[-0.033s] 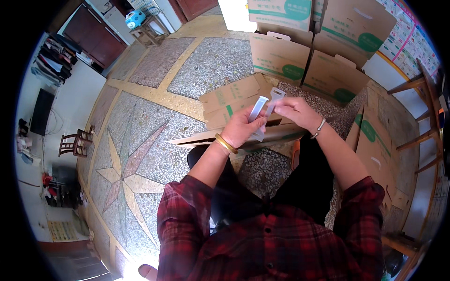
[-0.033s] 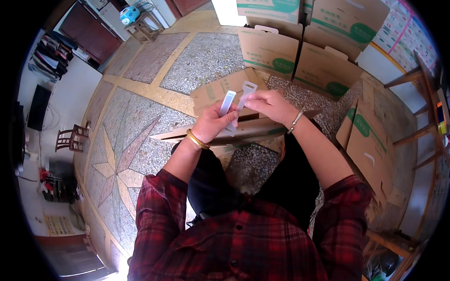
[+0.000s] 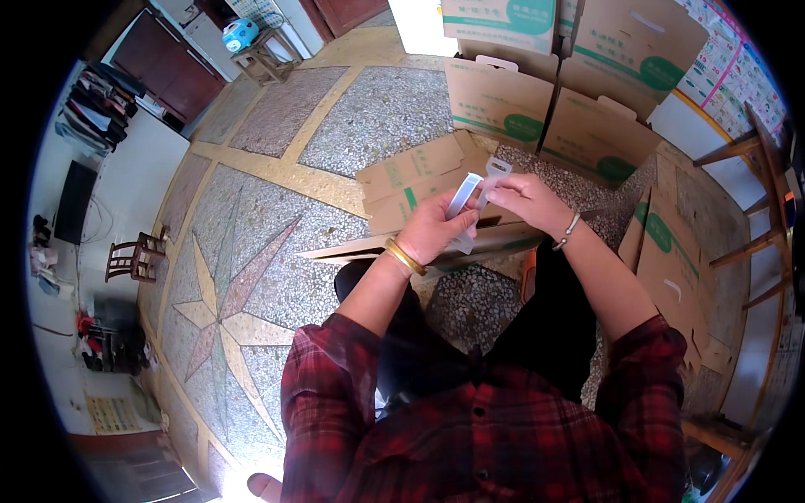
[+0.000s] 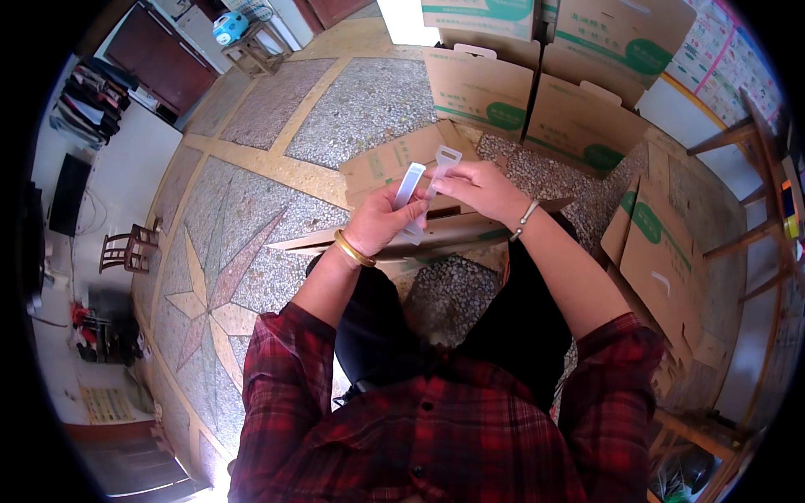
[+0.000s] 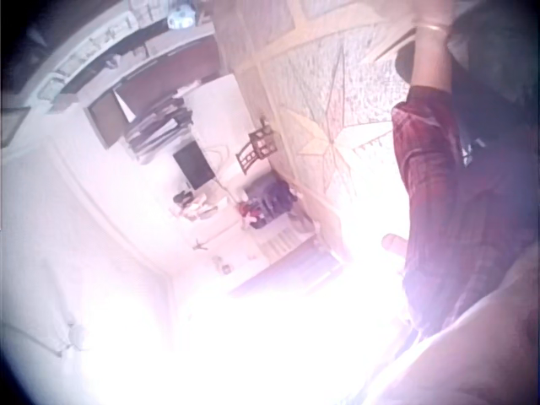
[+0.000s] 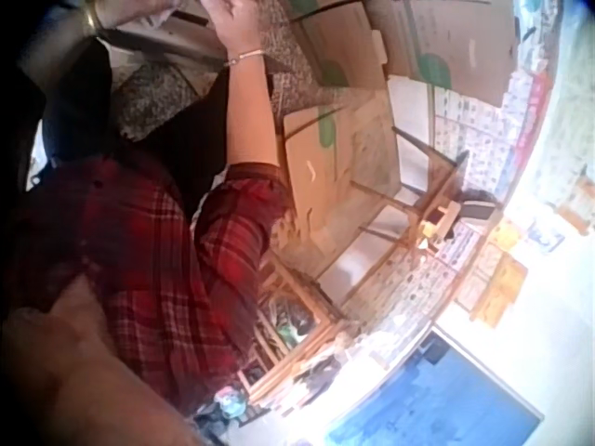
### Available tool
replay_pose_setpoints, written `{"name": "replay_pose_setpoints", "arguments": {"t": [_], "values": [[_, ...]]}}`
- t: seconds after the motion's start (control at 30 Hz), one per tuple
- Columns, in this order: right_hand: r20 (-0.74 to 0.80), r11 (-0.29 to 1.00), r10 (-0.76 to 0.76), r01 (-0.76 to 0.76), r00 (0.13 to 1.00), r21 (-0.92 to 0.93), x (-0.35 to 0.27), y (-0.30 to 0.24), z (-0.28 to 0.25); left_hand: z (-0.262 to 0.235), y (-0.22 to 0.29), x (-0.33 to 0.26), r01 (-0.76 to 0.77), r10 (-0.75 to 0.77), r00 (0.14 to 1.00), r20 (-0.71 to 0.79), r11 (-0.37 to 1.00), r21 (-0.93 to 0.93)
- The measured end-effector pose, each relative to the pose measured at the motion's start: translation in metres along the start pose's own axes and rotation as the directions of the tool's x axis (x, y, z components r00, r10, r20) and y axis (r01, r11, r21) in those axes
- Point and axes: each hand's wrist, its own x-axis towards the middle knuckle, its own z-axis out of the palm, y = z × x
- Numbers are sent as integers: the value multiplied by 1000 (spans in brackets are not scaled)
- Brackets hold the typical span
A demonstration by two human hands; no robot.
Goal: The person sits on the floor and assembles flat cardboard boxes by folding the flaps and inserting white plastic fasteners to secure the structure. They repeatedly pick up a flat box, fold it into shape, and fasten it before setting it aside.
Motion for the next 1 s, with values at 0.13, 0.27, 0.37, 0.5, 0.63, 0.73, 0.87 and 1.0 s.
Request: {"name": "replay_pose_setpoints", "arguments": {"t": [0.13,0.27,0.37,0.5,0.63,0.73,0.87,1.0], "values": [[-89,991,74,-63,993,117,3,5,2,0,-1,8,23,-26,999,43,998,56],[-171,986,31,-2,985,167,1,14,4,4,-3,12,12,-12,1000,13,999,52],[-196,965,67,-14,978,261,-2,12,1,3,-8,16,5,-6,1000,18,999,45],[-184,979,71,-33,980,199,-5,9,-1,4,2,16,53,-56,997,56,997,59],[-237,992,62,-33,970,123,-5,4,3,1,4,15,140,-142,988,55,989,50],[-498,987,-138,159,856,-1,-5,8,10,3,-3,17,106,-103,994,-40,990,94],[-452,947,-257,128,854,-296,-14,-7,29,6,-3,16,42,-22,994,-108,981,191],[-410,995,-34,-7,911,-100,-4,3,40,18,-3,16,-110,216,967,-137,835,540]]}}
